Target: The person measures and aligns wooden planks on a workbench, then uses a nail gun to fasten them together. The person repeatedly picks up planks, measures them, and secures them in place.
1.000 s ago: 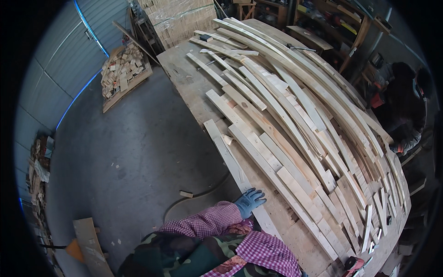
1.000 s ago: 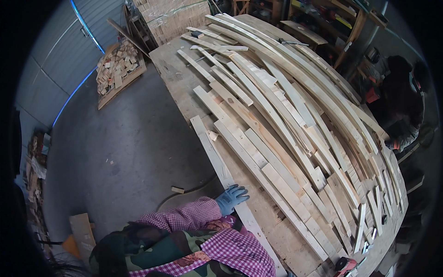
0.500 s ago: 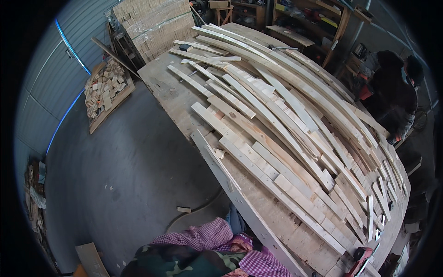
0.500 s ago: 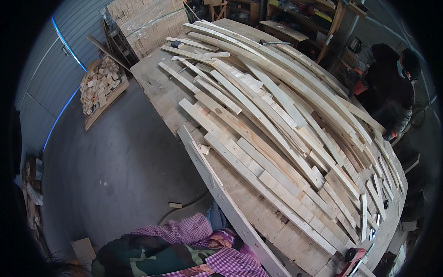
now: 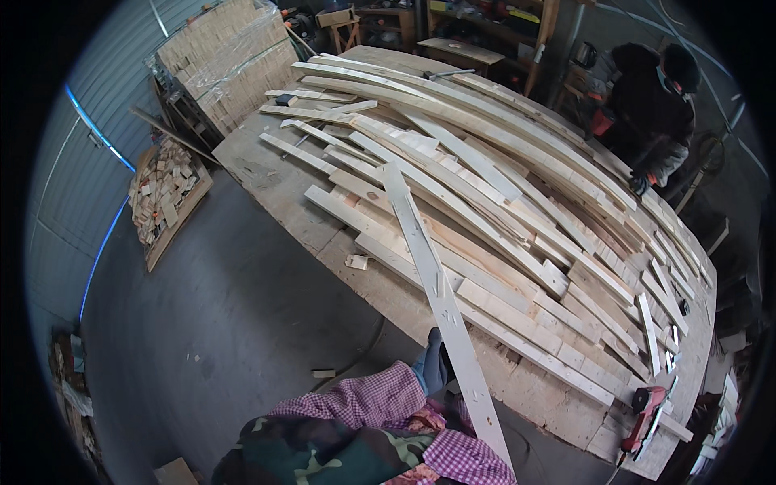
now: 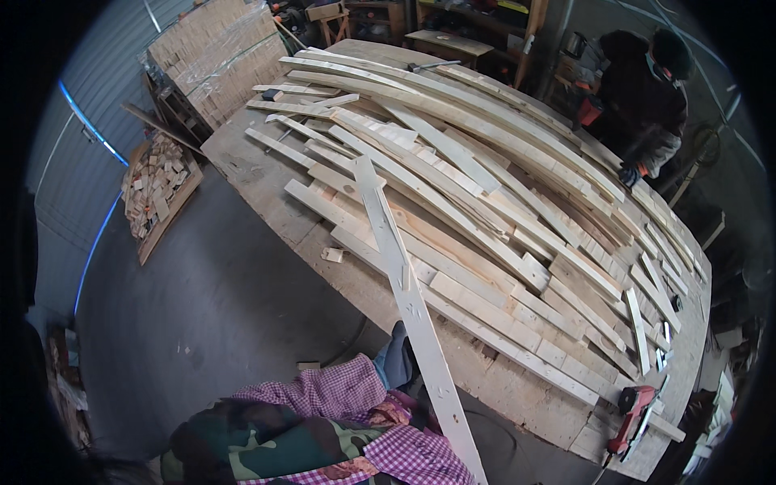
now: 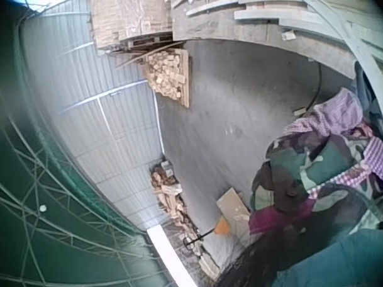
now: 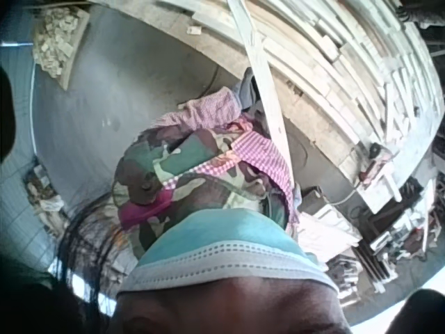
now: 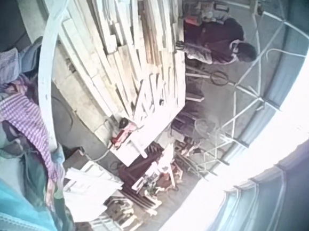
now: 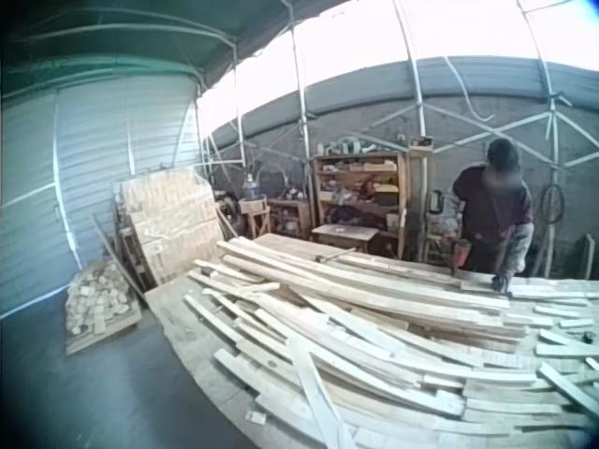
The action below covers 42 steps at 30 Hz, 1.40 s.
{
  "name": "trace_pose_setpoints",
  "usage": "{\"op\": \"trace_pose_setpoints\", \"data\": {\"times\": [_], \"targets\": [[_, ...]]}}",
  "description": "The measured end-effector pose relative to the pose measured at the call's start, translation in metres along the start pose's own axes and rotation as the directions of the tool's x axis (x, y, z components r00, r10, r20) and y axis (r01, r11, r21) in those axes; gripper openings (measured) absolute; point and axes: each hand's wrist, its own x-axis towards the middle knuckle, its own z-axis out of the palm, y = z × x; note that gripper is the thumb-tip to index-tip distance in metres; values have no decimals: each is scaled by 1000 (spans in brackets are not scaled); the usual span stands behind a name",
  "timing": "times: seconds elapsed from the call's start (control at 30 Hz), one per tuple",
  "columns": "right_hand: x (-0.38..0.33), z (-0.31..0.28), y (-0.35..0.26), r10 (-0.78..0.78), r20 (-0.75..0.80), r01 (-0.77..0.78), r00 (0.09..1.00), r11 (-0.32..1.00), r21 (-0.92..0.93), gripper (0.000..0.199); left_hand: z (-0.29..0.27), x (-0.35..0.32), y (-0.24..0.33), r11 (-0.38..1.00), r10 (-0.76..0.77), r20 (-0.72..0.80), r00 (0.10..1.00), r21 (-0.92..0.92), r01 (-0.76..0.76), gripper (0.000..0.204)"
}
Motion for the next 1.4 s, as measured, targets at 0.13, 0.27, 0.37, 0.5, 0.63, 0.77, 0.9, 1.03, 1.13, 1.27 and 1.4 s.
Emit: {"op": "trace_pose_setpoints", "data": {"times": [0.13,0.27,0.37,0.5,0.63,0.77,0.9,1.03,1.13,1.27,1.4], "targets": [[-33,7,-15,93,-92,-79,991,987,143,64,37,5,-39,992,-126,-1,992,10,126,43],[-86,29,-18,286,-155,-219,946,911,349,61,87,4,-105,923,-349,73,934,198,329,40],[-140,44,-18,478,-150,-338,865,778,530,58,104,8,-159,847,-499,197,844,315,428,39],[-199,70,-23,700,-76,-436,710,522,733,59,154,-36,-222,674,-686,253,683,576,463,54],[-232,88,-33,852,122,-533,510,202,822,62,136,-70,-260,315,-932,106,347,713,626,54],[-254,122,-49,926,199,-459,320,-33,888,66,109,-83,-282,119,-898,-164,407,802,585,45],[-255,137,-49,963,261,-292,64,-232,928,64,110,-80,-280,110,-857,-181,483,850,515,42],[-262,141,-23,962,254,-149,-98,-266,952,57,113,-82,-282,125,-832,-179,525,861,492,40],[-265,144,13,947,286,-66,-143,-298,952,56,107,-78,-279,150,-824,-176,538,848,508,40],[-256,146,65,937,310,77,-162,-301,951,52,98,-82,-267,199,-746,-200,635,843,499,40],[-245,157,114,914,370,125,-164,-353,927,45,83,-82,-239,255,-675,-270,687,788,560,41]]}}
